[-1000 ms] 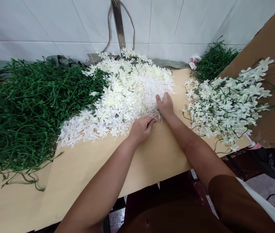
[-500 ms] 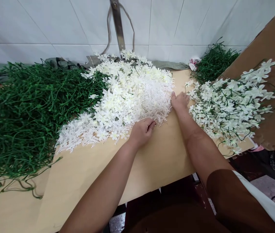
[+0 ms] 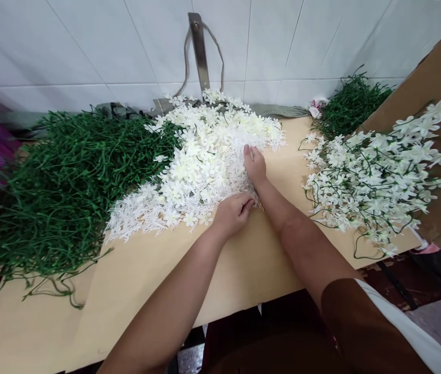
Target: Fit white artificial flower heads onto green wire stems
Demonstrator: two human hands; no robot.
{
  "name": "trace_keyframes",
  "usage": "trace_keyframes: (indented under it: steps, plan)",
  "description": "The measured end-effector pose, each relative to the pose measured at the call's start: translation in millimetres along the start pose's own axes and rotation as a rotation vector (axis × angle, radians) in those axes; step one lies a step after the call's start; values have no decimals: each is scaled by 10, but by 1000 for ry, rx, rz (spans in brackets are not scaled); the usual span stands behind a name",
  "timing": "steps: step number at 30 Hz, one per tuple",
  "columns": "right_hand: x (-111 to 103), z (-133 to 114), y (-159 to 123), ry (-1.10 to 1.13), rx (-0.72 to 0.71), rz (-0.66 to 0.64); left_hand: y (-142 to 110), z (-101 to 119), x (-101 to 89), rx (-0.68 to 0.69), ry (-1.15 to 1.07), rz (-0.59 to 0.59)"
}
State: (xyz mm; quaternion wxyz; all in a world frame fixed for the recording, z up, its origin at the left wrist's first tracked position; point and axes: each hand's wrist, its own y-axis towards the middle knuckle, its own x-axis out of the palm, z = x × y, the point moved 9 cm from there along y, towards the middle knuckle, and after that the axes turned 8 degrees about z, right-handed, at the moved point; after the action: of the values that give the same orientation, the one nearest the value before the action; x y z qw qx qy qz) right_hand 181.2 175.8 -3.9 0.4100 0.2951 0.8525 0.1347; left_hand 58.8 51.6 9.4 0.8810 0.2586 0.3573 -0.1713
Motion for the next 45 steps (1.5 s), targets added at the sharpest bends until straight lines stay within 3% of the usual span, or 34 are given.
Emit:
trace_keyframes:
  steps: [5,11,14,17,22,26,29,33,39,45]
  plan:
    - [31,-102,-56,139,115,-96,-8,26,1,4,100,-14]
    - [-284,47,-7,142,172,-101,-11,1,19,-22,186,-28]
    - [-499,-137,-5,66,60,-51,-11,-1,15,-16,218,-25]
    - [-619,-509,-95,-2,-129,-77,-23,17,2,6,227,-19]
    - [-497,-1053,-372,-15,-382,-303,-67,77,-88,42,199,24]
    - [-315,-1163,-471,-110,-439,-374,-85,55,-185,13,227,26]
    - [-275,-1132,-426,-89,-404,-327,-75,-7,-345,-16,227,116]
    - [-382,-1040,-298,104,-325,-202,-80,-156,-665,-40,171,368]
    - [-544,-625,-207,668,68,-65,-149,-482,-1051,-98,185,697]
    - [-526,-407,-413,914,246,-127,-76,-522,-964,-99,330,665]
